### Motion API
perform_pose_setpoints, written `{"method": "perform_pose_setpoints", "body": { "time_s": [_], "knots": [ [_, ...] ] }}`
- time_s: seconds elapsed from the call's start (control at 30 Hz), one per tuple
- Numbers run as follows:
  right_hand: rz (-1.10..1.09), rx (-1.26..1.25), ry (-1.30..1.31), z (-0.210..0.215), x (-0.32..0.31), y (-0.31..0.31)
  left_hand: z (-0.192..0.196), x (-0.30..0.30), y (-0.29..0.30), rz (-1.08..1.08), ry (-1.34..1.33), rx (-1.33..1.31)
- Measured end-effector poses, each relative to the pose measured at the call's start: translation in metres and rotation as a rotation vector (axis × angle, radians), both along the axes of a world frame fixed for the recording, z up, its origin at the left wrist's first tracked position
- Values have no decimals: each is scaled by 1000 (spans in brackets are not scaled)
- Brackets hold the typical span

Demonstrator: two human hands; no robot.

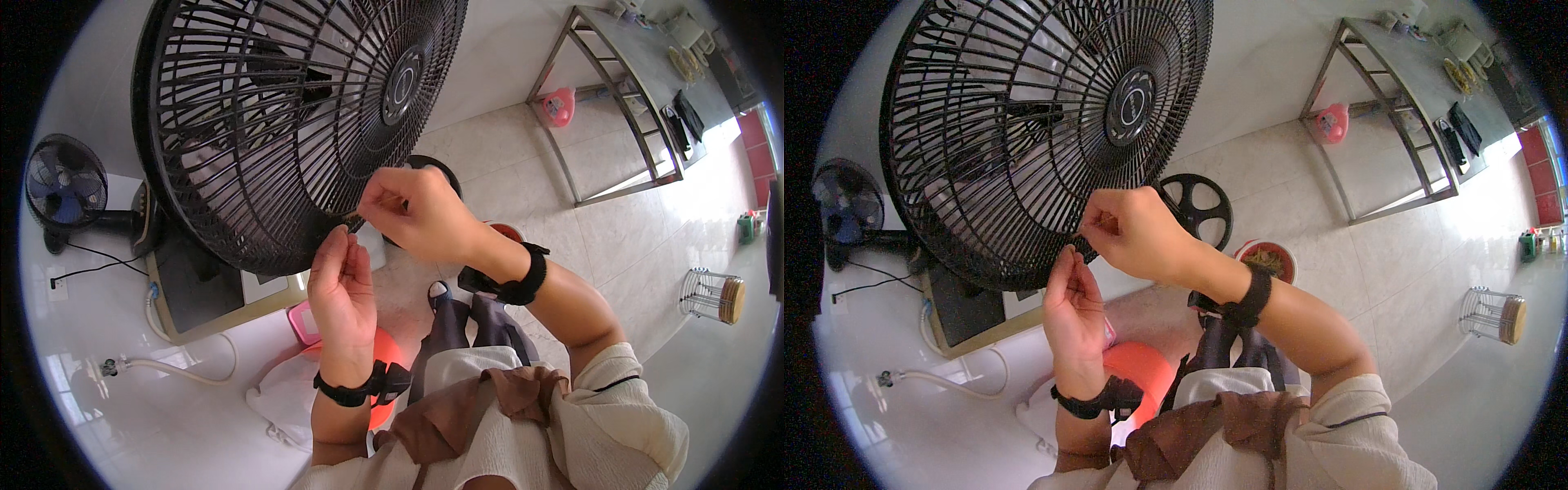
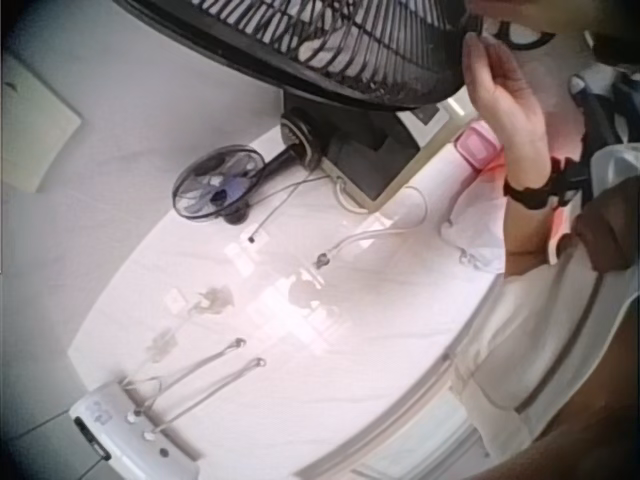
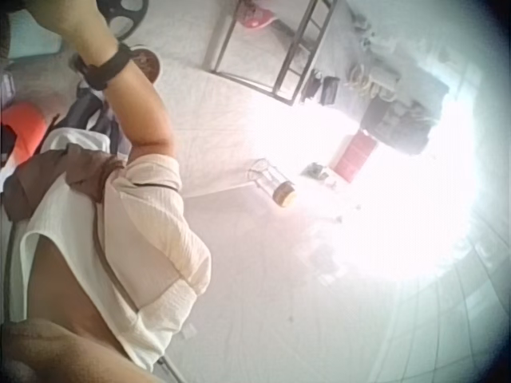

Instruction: The person is tying or untying small strings or fasteners along the bottom edge of a black electric fan's front grille by hand, working on multiple spots sequentially, and then checking a red bucket containing green vegetable strips.

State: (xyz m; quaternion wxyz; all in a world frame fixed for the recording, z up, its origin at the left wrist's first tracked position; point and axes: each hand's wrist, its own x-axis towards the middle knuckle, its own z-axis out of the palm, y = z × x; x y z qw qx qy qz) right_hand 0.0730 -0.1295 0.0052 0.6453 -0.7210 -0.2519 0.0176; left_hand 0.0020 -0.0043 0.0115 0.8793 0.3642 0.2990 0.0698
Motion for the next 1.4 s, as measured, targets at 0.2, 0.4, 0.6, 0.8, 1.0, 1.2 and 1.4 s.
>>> {"method": "perform_pose_setpoints", "body": {
  "time_s": [0.2,0.4,0.6,0.8,1.0,1.2,1.4],
  "knots": [
    [-245,-188,-383,-10,9,28,2,1,3,1,-9,-116],
    [-23,-102,-3,3,9,22,1,5,5,33,-40,-146],
    [91,-9,269,-5,14,11,0,6,5,28,-65,-193],
    [97,71,297,-17,4,4,-2,8,3,-36,-91,-214],
    [38,17,82,-15,-7,-6,-11,7,0,-39,25,-85],
    [-198,190,77,-36,0,-1,-20,0,9,-17,77,-10],
    [-402,9,-571,-35,16,26,-21,3,13,-30,62,1]
  ]
}}
